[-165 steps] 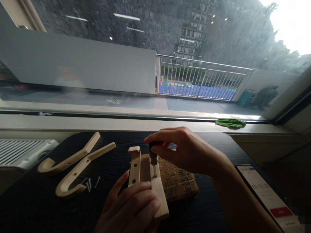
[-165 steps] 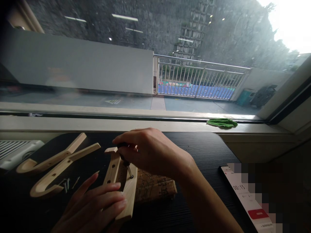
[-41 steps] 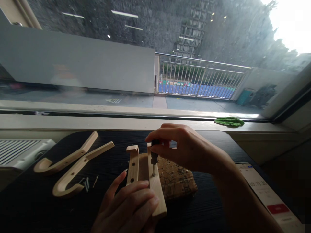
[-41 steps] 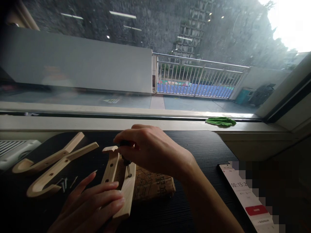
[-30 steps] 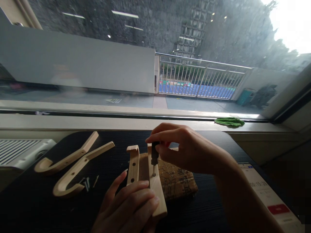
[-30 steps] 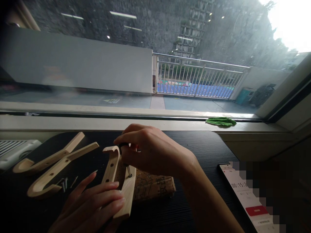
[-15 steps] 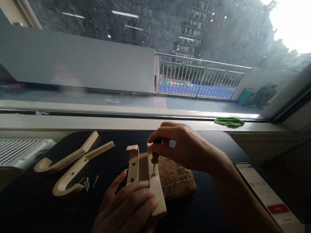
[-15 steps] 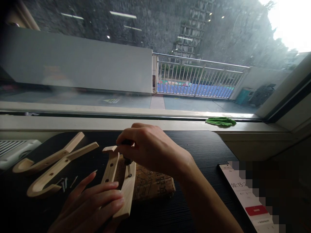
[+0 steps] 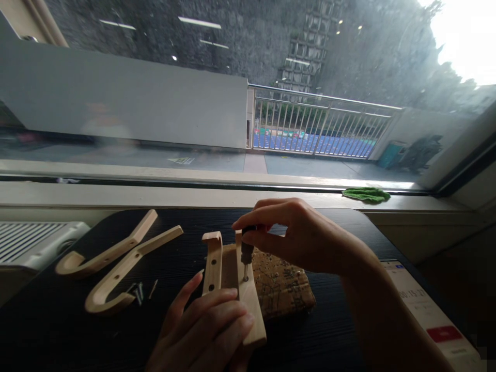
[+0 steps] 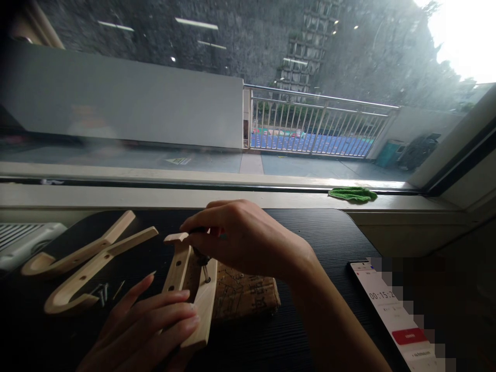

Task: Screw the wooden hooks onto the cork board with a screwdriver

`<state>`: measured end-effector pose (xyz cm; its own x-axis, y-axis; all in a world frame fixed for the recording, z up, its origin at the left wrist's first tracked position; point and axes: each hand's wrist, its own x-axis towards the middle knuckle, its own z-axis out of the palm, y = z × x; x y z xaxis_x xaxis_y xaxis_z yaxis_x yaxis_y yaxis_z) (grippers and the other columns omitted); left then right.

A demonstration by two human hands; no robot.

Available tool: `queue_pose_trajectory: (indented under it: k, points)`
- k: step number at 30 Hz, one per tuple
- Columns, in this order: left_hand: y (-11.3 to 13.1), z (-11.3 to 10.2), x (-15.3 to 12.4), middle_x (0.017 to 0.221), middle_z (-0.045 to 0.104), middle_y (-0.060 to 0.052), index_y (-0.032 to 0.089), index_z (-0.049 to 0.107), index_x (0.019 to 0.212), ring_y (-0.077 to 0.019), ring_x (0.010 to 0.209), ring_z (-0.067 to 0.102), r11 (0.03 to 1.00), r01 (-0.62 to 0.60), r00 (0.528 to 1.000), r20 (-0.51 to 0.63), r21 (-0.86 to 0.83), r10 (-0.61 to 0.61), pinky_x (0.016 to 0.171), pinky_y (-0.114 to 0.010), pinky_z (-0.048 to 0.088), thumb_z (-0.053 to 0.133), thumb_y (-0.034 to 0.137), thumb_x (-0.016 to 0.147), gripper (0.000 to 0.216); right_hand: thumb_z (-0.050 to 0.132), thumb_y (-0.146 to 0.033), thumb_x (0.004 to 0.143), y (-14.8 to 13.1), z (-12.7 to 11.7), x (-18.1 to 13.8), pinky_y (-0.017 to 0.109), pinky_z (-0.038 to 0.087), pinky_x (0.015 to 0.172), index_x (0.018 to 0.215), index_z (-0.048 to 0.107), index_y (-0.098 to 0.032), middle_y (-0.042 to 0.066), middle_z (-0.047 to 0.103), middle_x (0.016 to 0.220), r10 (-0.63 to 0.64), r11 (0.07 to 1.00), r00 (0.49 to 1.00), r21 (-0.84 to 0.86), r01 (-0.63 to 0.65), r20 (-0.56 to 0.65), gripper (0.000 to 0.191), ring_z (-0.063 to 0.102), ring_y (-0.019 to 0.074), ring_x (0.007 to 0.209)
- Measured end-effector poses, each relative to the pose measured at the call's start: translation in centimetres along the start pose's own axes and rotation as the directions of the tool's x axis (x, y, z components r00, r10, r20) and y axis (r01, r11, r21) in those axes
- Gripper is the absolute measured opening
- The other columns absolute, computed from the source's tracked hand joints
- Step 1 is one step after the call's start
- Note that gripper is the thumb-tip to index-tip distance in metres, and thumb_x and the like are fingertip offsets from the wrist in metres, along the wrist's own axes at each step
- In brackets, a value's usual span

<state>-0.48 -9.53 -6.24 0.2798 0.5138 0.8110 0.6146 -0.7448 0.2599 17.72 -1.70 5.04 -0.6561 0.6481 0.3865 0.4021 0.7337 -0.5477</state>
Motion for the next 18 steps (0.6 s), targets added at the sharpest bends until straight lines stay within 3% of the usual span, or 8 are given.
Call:
queue_pose_trajectory:
  k: [12, 15, 18]
  points:
    - [0.13, -0.42, 0.03, 0.082, 0.070, 0.004, 0.026, 0.065, 0.088, -0.0163, 0.088, 0.065, 1.000, 0.021, 0.997, 0.069, 0.003, -0.021, 0.104, -0.047, 0.033, 0.063, 0.017, 0.072, 0.018, 0.057, -0.029, 0.082, 0.24, 0.39, 0.43, 0.021, 0.035, 0.060, 0.086, 0.065, -0.016, 0.000, 0.061, 0.076, 0.035, 0.993, 0.998, -0.107, -0.041, -0.059, 0.016, 0.050, 0.0077, 0.065]
    - [0.14, -0.34, -0.05, 0.081, 0.070, 0.004, 0.025, 0.065, 0.087, -0.0168, 0.088, 0.065, 1.000, 0.016, 0.999, 0.029, -0.016, -0.016, 0.103, -0.047, 0.033, 0.063, 0.017, 0.072, 0.017, 0.057, -0.035, 0.082, 0.41, 0.63, 0.53, 0.021, 0.032, 0.055, 0.083, 0.064, -0.016, -0.002, 0.057, 0.068, 0.065, 0.988, 0.995, -0.136, -0.076, -0.080, 0.021, 0.045, 0.0069, 0.058]
    - [0.07, -0.10, -0.17, 0.080, 0.071, 0.003, 0.024, 0.065, 0.087, -0.0172, 0.086, 0.065, 0.999, 0.012, 1.000, -0.011, -0.031, -0.012, 0.102, -0.048, 0.034, 0.063, 0.017, 0.072, 0.016, 0.052, -0.029, 0.085, 0.43, 0.78, 0.51, 0.021, 0.032, 0.056, 0.089, 0.064, -0.016, -0.002, 0.058, 0.069, 0.031, 0.990, 0.997, -0.132, -0.040, -0.072, 0.018, 0.045, 0.0064, 0.059]
